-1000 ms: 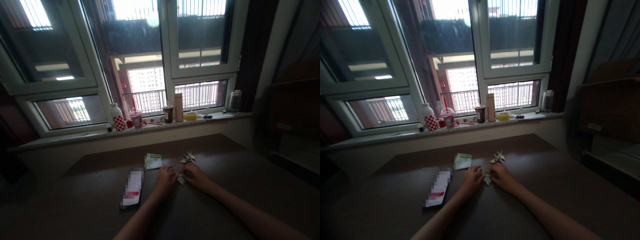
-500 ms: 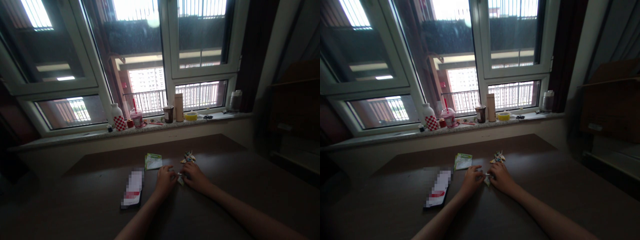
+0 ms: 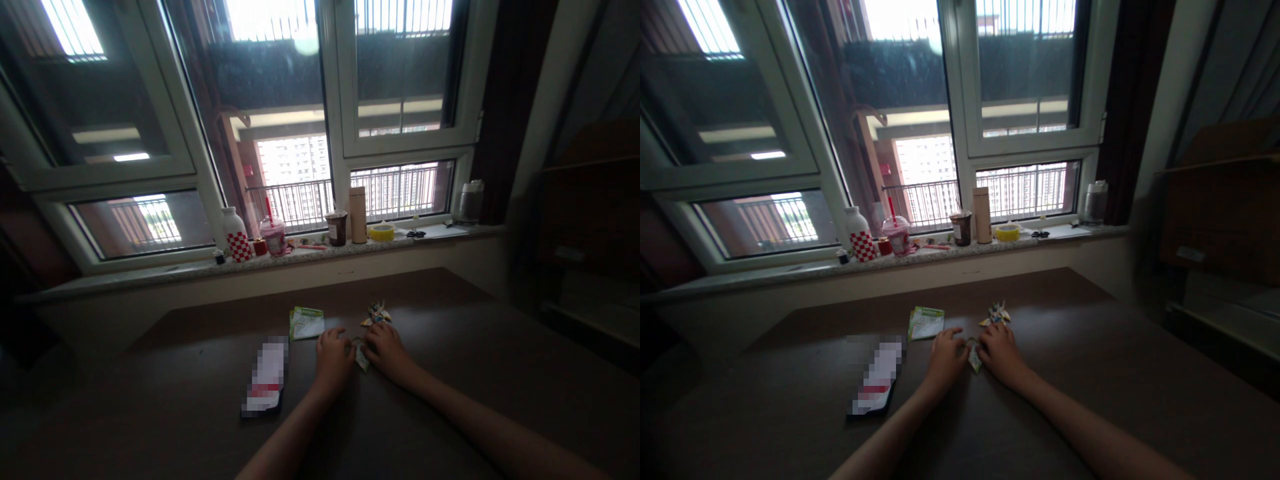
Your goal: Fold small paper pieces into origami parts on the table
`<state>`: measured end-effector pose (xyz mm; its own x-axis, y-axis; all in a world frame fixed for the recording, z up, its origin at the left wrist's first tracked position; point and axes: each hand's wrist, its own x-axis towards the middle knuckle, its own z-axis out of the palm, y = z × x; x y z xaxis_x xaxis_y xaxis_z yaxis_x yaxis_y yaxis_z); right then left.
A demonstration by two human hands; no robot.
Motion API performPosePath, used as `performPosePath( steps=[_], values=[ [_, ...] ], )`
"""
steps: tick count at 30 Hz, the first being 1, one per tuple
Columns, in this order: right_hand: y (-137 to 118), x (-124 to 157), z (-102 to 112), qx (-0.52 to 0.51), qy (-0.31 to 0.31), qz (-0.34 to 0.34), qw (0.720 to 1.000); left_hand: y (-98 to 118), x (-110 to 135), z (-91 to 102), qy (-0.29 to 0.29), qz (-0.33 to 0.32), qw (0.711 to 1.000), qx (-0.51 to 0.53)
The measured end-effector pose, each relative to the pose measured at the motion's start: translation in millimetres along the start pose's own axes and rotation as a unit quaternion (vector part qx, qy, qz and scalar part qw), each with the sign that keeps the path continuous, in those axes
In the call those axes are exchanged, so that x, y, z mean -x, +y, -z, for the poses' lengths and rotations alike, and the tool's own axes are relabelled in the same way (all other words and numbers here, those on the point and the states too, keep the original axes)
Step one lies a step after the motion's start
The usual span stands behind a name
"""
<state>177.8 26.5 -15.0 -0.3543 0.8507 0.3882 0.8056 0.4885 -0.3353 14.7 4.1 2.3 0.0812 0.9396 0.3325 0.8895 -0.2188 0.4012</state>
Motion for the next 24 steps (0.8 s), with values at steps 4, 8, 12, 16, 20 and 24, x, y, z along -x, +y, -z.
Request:
performPosePath(
  steps=[4,8,12,16,20,24],
  values=[
    [1.1,-0.9,-1.8,-0.014,0.002,-0.020,1.000,1.4,-0.4,-1.6,0.002,0.010,1.000,-0.010],
    [1.6,-1.8,-1.8,-0.021,0.008,-0.005,1.000,2.6,-0.2,-0.1,0.003,0.008,1.000,-0.004],
    [-0.3,-1.5,-0.4,-0.024,0.016,0.004,1.000,2.4,0.4,1.2,-0.008,0.025,1.000,0.016],
    [-1.7,-1.6,-0.1,-0.022,0.014,0.002,1.000,1.9,1.2,0.5,-0.017,0.052,0.998,0.030],
    [-1.0,-2.9,-3.1,-0.021,0.011,-0.003,1.000,3.0,1.2,1.0,-0.020,0.049,0.998,0.024],
    [-1.6,-3.9,-5.8,-0.013,0.014,-0.012,1.000,4.2,0.2,2.9,-0.015,0.058,0.998,0.031]
  ],
)
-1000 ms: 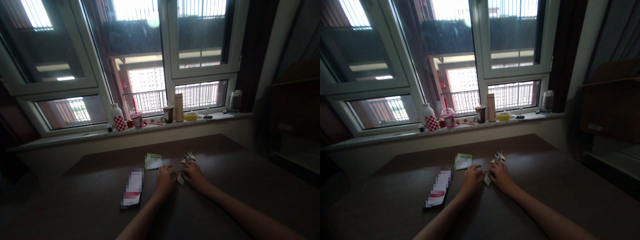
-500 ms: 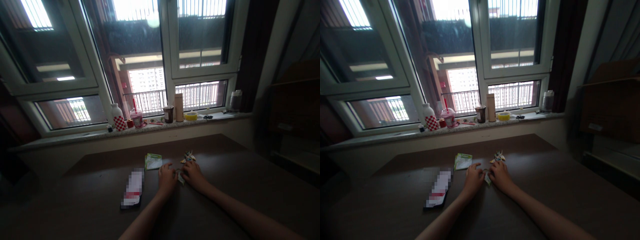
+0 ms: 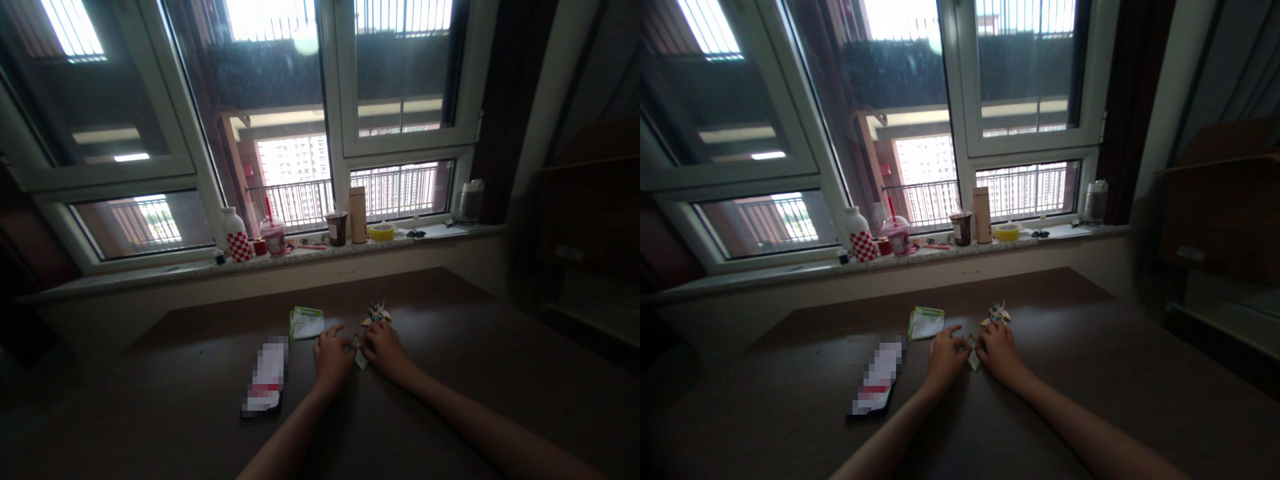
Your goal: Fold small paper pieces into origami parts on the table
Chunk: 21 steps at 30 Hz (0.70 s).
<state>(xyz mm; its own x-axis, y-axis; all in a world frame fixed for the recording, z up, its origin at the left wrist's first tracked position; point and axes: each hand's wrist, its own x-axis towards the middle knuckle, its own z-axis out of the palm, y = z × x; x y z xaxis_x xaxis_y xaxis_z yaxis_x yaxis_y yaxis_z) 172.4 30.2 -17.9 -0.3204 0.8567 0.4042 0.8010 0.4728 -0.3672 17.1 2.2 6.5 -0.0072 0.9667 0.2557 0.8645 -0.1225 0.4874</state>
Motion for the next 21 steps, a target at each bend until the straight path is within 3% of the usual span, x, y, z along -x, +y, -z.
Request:
performPosePath(
  steps=[9,21],
  values=[
    [-2.1,-0.1,0.0,-0.009,-0.001,-0.041,0.999,-1.6,-0.2,-2.6,0.010,0.010,1.000,0.026],
    [1.8,-1.2,-0.6,-0.053,0.002,-0.040,0.998,-6.0,-2.0,-3.0,0.004,0.013,0.999,0.040]
  ],
)
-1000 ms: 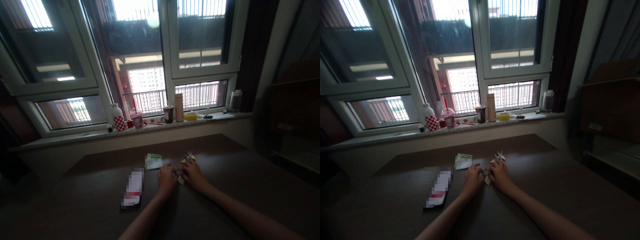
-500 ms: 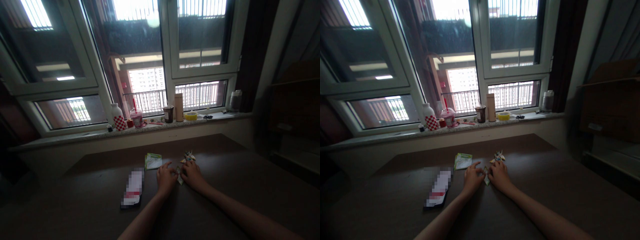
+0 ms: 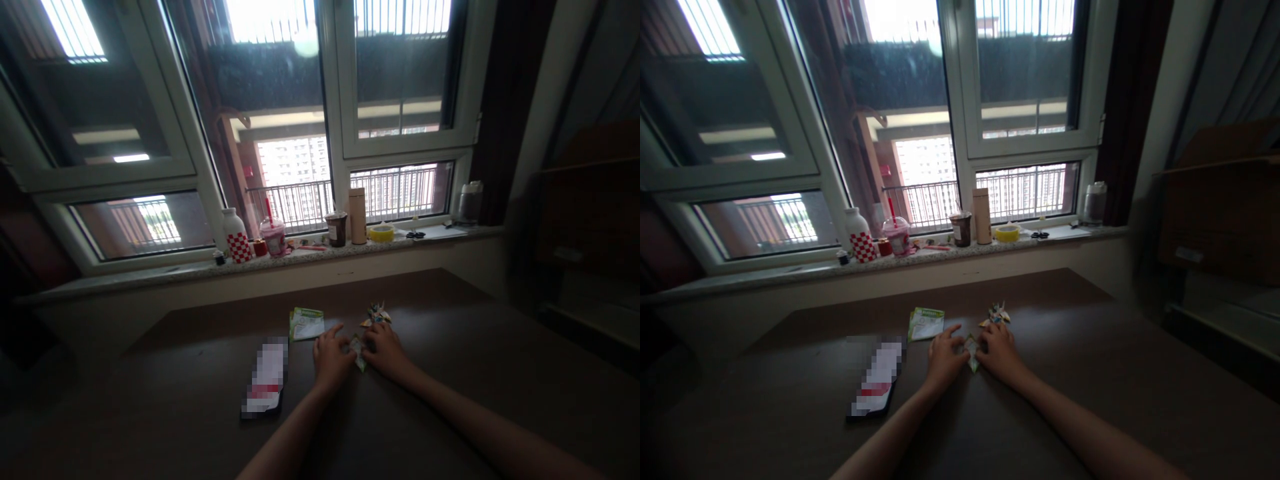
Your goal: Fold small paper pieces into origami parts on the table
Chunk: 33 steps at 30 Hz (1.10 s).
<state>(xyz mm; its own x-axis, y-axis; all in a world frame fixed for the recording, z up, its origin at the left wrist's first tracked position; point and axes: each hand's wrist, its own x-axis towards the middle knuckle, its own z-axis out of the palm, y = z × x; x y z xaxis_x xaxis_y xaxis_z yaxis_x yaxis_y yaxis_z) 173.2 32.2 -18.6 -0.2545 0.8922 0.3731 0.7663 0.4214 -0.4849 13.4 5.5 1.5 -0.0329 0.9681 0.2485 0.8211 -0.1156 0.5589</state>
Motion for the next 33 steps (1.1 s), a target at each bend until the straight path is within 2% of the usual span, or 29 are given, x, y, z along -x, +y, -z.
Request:
performPosePath(
  steps=[7,21,27,33],
  values=[
    [7.8,-1.1,-5.1,-0.004,0.003,0.004,1.000,-2.1,-0.9,-0.2,-0.001,0.002,1.000,0.004],
    [-2.7,1.7,0.5,0.015,-0.013,0.001,1.000,0.3,-0.8,-0.6,-0.002,0.014,1.000,0.006],
    [7.5,0.6,-0.8,-0.042,-0.007,0.006,0.999,-3.5,-1.5,-1.0,0.004,0.016,1.000,0.012],
    [21.8,-2.4,4.4,-0.158,-0.030,0.030,0.987,-5.2,-2.2,-1.0,0.001,0.019,1.000,0.011]
  ],
)
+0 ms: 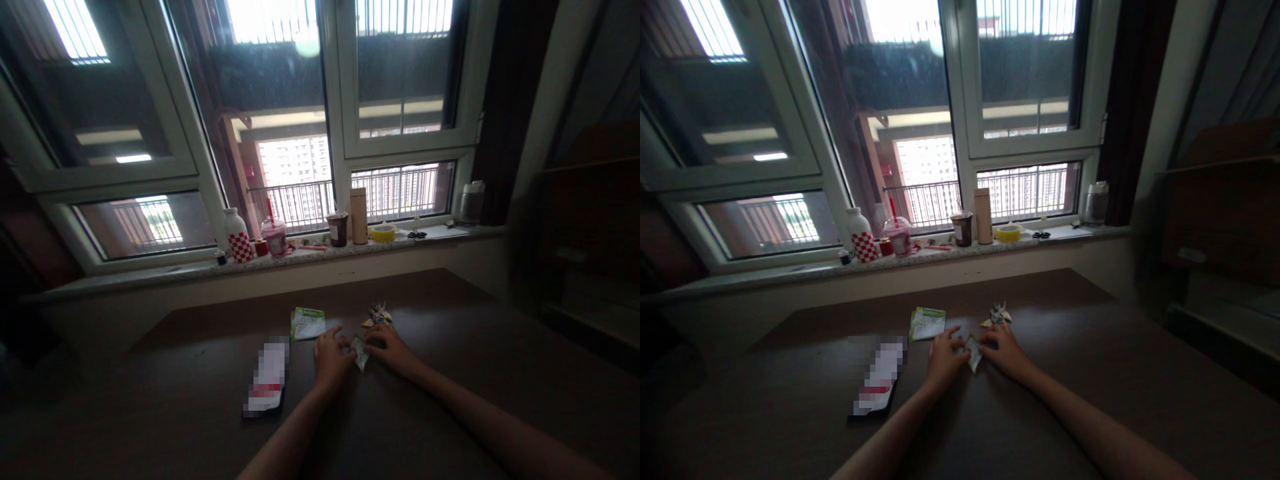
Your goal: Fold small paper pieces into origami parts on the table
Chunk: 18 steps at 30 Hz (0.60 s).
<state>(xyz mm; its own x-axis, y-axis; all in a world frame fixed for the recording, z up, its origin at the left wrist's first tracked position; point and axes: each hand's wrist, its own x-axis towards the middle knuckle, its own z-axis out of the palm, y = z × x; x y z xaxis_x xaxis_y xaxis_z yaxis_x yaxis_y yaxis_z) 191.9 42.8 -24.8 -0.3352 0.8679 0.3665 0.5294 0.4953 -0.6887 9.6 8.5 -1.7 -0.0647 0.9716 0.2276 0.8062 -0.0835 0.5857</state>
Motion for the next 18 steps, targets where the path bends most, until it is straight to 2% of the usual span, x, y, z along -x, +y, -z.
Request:
performPosePath(
  steps=[5,18],
  values=[
    [6.1,0.2,6.5,-0.042,-0.019,0.012,0.999,0.0,-0.1,-0.4,0.002,0.001,1.000,-0.003],
    [13.8,0.8,-1.4,-0.023,-0.003,0.032,0.999,-1.3,-0.2,-1.6,-0.002,-0.003,1.000,-0.003]
  ],
)
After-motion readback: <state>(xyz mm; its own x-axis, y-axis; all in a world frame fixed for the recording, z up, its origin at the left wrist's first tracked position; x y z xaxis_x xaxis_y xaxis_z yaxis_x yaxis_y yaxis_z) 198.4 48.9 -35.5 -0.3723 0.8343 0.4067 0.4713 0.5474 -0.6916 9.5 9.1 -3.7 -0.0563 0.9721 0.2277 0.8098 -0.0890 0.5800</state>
